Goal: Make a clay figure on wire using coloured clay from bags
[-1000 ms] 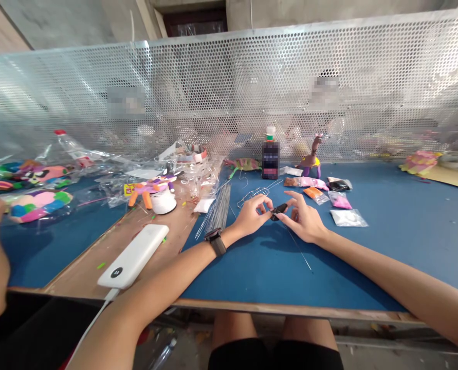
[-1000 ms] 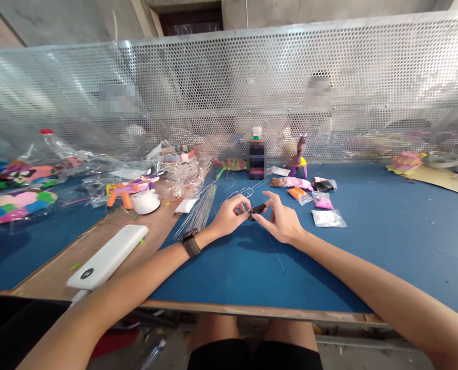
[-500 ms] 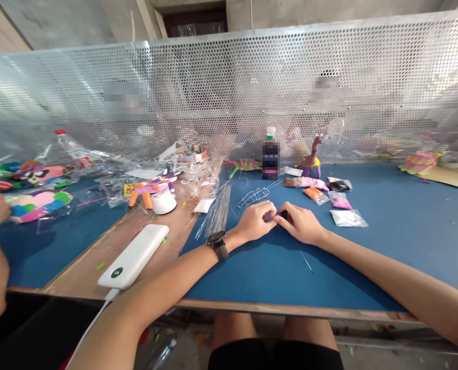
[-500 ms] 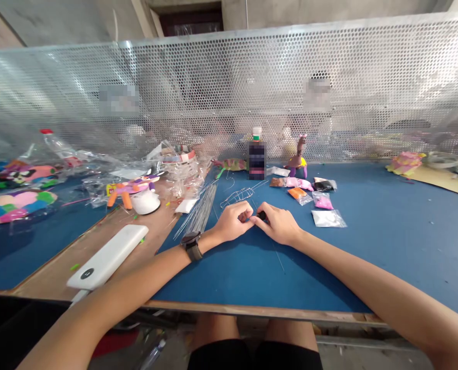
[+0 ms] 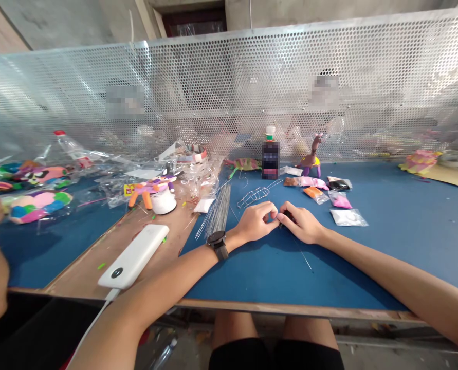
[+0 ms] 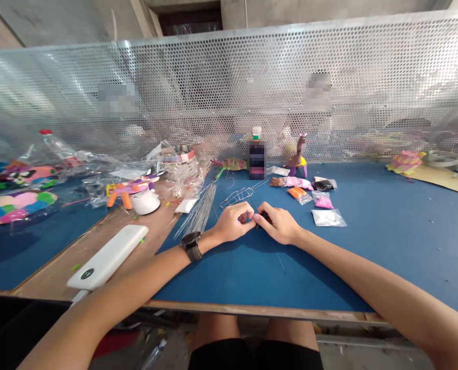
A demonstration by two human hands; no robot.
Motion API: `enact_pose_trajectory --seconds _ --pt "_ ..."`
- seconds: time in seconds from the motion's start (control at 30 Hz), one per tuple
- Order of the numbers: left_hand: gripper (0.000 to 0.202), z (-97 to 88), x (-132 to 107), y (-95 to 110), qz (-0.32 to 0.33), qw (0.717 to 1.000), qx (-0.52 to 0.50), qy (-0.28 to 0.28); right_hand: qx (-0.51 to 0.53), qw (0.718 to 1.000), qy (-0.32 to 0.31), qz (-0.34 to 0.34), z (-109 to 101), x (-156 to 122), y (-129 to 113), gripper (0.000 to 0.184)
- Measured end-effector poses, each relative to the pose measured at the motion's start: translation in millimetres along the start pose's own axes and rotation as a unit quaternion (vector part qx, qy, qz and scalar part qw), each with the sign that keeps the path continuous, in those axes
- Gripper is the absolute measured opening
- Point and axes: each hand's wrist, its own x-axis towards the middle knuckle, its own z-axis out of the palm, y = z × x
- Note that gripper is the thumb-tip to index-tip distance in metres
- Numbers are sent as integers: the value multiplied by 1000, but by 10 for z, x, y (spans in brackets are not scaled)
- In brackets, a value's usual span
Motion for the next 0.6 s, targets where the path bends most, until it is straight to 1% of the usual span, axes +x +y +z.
enact_pose_trajectory --seconds 0.13,0.27,0.43,0.6 --pt "16 5 19 -18 -4 1000 6 7 -7 1000 27 9 14 7 7 28" --pt "17 9 32 -25 12 1000 -1 17 -14 998 62 27 38 17 45 28" --pt "14 -3 28 6 30 1000 -3 0 -18 995 97 32 51 25 90 30" --pt "13 -7 30 0 4 1000 -11 7 -7 989 141 55 37 43 106 37"
